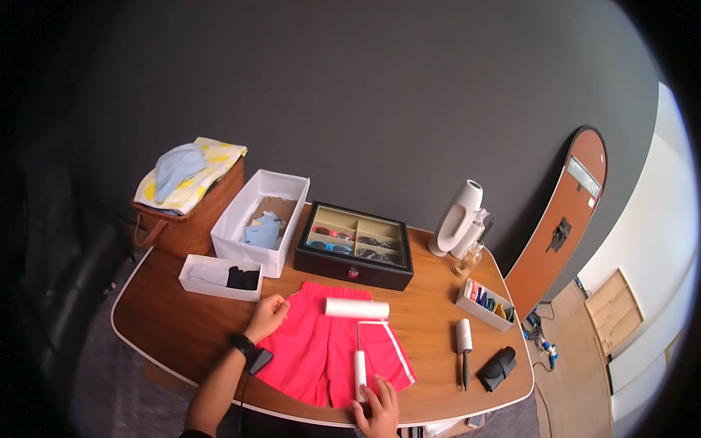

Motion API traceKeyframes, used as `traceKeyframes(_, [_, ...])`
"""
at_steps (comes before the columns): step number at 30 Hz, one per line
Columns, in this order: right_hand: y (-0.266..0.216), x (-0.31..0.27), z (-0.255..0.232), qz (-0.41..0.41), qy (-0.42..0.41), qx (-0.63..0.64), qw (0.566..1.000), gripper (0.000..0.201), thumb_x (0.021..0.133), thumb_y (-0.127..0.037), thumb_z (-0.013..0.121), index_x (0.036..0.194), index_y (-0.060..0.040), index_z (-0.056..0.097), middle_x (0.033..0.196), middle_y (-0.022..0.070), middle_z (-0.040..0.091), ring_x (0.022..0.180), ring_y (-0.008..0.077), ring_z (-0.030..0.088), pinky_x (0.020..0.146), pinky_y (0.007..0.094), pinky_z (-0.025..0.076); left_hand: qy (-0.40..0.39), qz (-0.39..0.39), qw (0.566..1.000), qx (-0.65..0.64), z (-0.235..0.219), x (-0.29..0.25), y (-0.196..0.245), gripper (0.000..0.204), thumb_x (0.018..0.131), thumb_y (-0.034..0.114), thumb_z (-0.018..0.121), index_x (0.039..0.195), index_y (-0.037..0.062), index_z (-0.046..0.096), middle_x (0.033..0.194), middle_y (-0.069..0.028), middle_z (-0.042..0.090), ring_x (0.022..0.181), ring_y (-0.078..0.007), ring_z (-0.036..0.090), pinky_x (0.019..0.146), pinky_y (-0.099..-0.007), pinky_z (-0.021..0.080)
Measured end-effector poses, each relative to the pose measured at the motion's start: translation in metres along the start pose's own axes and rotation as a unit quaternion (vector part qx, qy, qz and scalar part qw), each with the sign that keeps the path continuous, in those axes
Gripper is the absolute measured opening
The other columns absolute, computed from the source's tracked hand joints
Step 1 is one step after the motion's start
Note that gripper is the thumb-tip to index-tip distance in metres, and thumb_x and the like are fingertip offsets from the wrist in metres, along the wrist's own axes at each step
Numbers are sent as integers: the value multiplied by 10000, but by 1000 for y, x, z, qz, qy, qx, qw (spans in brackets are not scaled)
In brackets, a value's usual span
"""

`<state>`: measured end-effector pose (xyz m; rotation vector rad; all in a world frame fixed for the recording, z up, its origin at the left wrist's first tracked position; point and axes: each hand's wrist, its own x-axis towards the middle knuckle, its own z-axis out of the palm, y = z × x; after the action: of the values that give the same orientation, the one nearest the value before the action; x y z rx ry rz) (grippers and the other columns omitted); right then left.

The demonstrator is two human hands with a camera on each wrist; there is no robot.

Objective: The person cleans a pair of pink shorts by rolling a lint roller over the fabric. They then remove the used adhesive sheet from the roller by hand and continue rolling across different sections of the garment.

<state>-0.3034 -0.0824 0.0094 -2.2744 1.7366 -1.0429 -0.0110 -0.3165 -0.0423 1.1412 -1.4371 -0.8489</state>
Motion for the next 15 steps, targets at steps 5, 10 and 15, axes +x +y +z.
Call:
traceKeyframes(5, [-4, 5, 0, 10, -10, -18, 1000, 349, 923, -205, 659, 1217, -23, 616, 1395, 203, 523, 1277, 426, 477, 1091, 531, 379, -23, -20, 1000, -3, -5, -1, 7, 248, 980, 182, 622, 819, -5, 603, 642, -65, 647, 575, -127, 617, 548, -287, 463])
traceKeyframes(10, [-6, 7, -4, 5, -1, -4, 1000, 284, 910, -183, 663, 1135, -15, 624, 1285, 210, 570, 1234, 423, 499, 1061, 512, 400, -32, -7, 999, 1, -2, -1, 2, 245, 1019, 178, 588, 831, 23, 564, 673, -2, 601, 572, -50, 544, 513, -222, 422])
traceKeyframes(15, [-3, 3, -1, -12, 43, 22, 999, 209, 902, -172, 658, 1029, -7, 637, 1177, 210, 597, 1120, 407, 549, 966, 504, 444, -20, -13, 1000, -1, -4, 2, 4, 258, 986, 185, 617, 811, -3, 595, 656, -67, 654, 586, -122, 624, 550, -280, 463])
